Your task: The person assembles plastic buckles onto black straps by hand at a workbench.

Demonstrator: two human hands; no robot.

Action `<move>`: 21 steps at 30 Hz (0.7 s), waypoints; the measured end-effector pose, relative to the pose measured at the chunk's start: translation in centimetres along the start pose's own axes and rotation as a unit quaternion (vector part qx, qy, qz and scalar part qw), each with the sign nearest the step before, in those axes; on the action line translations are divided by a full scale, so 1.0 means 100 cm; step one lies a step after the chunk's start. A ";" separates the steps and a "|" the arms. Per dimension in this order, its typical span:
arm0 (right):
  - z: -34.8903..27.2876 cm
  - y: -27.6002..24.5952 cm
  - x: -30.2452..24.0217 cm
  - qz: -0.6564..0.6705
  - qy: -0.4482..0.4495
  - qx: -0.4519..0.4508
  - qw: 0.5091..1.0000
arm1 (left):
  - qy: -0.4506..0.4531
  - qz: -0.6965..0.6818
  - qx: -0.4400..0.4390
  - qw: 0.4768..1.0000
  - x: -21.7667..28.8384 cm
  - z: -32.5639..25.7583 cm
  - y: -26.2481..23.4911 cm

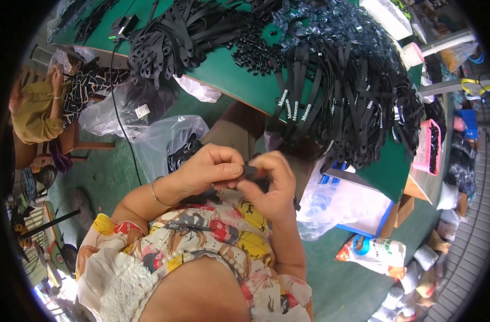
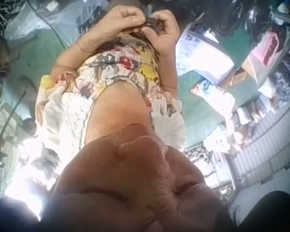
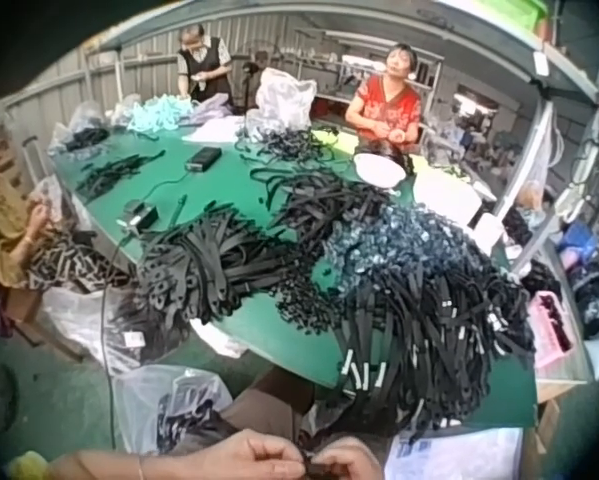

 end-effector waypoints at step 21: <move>0.001 -0.010 0.007 0.079 0.012 -0.050 0.996 | -0.003 0.082 -0.043 0.996 0.013 -0.002 -0.001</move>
Point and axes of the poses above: each hand's wrist, its own z-axis towards the middle knuckle, its own y-axis out of the palm, x = y × z, the point moved 1 cm from there along z, towards the middle knuckle, and after that the axes turned 11 degrees about -x, right-handed, at the moved point
